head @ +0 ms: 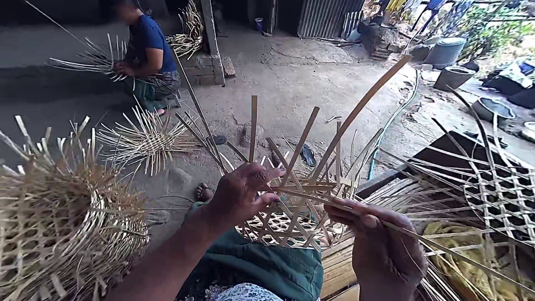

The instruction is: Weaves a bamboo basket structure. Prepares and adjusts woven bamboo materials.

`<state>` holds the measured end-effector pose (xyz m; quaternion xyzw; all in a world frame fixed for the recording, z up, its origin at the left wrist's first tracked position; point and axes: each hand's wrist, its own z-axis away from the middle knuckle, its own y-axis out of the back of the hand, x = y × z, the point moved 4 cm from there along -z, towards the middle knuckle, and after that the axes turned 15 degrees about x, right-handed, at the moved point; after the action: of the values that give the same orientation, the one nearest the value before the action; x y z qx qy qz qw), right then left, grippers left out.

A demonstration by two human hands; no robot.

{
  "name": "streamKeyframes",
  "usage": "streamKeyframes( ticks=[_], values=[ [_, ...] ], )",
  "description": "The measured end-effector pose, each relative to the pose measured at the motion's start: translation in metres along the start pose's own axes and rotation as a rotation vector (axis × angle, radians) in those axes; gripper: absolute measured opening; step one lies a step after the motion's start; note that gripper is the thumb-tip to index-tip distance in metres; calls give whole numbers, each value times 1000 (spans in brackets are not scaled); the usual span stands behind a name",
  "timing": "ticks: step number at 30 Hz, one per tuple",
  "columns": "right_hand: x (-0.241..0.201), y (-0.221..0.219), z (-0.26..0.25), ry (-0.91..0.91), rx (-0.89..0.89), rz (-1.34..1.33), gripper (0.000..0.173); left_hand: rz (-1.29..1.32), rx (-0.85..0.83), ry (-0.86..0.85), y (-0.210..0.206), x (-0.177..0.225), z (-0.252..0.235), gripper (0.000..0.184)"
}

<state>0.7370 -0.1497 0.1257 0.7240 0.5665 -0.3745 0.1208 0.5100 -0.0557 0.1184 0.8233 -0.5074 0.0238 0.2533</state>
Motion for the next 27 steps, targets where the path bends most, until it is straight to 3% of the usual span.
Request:
streamKeyframes(
  ticks=[12,15,19,23,27],
  values=[
    [4,0,4,-35,4,18,22,36,26,-56,-7,11,4,27],
    [15,-5,6,-118,-54,-8,20,74,29,-80,-10,16,1,29],
    [32,-1,2,-195,22,-51,17,123,70,-102,-6,12,8,30],
    [36,6,-2,-266,66,-99,17,11,38,-76,-1,-7,13,43],
    [24,3,2,-110,105,-47,17,-27,-26,-36,-4,-6,6,57]
  ],
)
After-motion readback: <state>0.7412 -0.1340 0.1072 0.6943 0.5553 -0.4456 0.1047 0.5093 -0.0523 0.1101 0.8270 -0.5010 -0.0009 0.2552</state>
